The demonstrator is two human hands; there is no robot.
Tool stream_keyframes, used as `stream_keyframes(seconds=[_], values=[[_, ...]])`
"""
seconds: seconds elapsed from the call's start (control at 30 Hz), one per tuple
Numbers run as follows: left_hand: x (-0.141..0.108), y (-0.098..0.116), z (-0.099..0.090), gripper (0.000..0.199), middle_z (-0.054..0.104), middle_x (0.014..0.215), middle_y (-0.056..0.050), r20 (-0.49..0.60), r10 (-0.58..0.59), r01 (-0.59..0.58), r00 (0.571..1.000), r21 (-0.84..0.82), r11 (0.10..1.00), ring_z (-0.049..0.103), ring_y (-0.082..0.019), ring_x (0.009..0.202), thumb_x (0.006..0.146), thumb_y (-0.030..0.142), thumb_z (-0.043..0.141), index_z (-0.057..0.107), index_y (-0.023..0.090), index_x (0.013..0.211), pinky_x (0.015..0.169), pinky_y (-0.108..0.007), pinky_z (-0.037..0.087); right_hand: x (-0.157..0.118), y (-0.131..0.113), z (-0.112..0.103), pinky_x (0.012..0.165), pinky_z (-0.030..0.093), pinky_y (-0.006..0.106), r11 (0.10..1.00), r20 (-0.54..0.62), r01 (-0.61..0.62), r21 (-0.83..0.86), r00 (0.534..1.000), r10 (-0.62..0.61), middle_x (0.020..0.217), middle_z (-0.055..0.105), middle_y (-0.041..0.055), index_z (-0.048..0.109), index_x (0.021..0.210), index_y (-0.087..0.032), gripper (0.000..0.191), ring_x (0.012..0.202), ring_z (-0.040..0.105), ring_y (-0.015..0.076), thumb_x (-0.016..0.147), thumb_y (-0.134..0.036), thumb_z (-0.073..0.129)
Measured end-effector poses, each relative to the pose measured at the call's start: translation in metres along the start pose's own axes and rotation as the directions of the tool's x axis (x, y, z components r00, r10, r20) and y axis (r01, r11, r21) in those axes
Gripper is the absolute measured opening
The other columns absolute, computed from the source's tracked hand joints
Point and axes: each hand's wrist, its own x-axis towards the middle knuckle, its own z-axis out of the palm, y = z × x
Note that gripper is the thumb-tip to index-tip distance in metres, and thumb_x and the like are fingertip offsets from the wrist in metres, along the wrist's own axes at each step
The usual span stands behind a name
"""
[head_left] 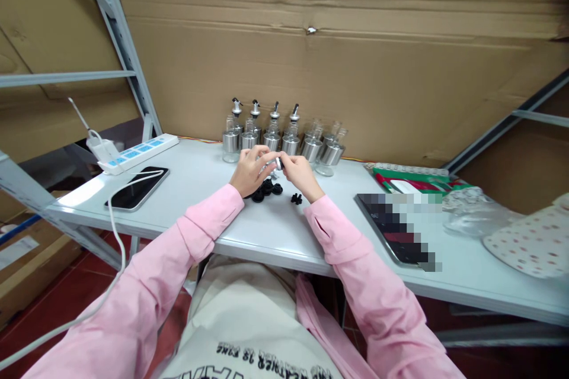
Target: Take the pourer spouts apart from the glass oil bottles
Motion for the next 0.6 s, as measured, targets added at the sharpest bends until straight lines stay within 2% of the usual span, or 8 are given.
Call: stream_keyframes(seconds=[0.27, 0.5, 0.6], values=[[-0.001, -0.0019, 0.0041, 0.033, 0.056, 0.098, -0.006, 0.135, 0.046, -0.042, 0.99, -0.028, 0.999, 0.053, -0.015, 0.089, 0.097, 0.028, 0.025, 0.052, 0.02, 0.114, 0.08, -0.028, 0.034, 0.0011, 0.003, 0.0005, 0.051, 0.025, 0.025, 0.998, -0.005, 0.024, -0.065, 1.0, -0.024, 0.045, 0.04, -0.0015, 0.044, 0.05, -0.017, 0.051, 0.048, 0.035, 0.0107, 0.08, -0.057, 0.033], [-0.0006, -0.0013, 0.0051, 0.034, 0.055, 0.092, -0.005, 0.238, 0.003, 0.02, 0.971, -0.097, 0.995, 0.054, -0.016, 0.087, 0.095, 0.024, 0.029, 0.043, 0.02, 0.126, 0.077, -0.028, 0.038, 0.001, 0.0051, -0.001, 0.051, 0.026, 0.025, 0.985, -0.009, 0.049, -0.163, 0.999, -0.051, 0.045, 0.041, -0.0014, 0.041, 0.047, -0.018, 0.043, 0.05, 0.037, 0.0106, 0.079, -0.046, 0.036], [-0.002, -0.0018, 0.0078, 0.037, 0.056, 0.093, -0.005, 0.233, -0.043, 0.077, 0.971, -0.14, 0.987, 0.055, -0.016, 0.087, 0.094, 0.024, 0.031, 0.034, 0.021, 0.131, 0.079, -0.028, 0.04, 0.0002, 0.0033, -0.0015, 0.051, 0.025, 0.025, 0.983, -0.021, 0.055, -0.175, 0.998, -0.059, 0.045, 0.04, -0.0019, 0.04, 0.047, -0.018, 0.044, 0.049, 0.036, 0.0102, 0.08, -0.048, 0.036]])
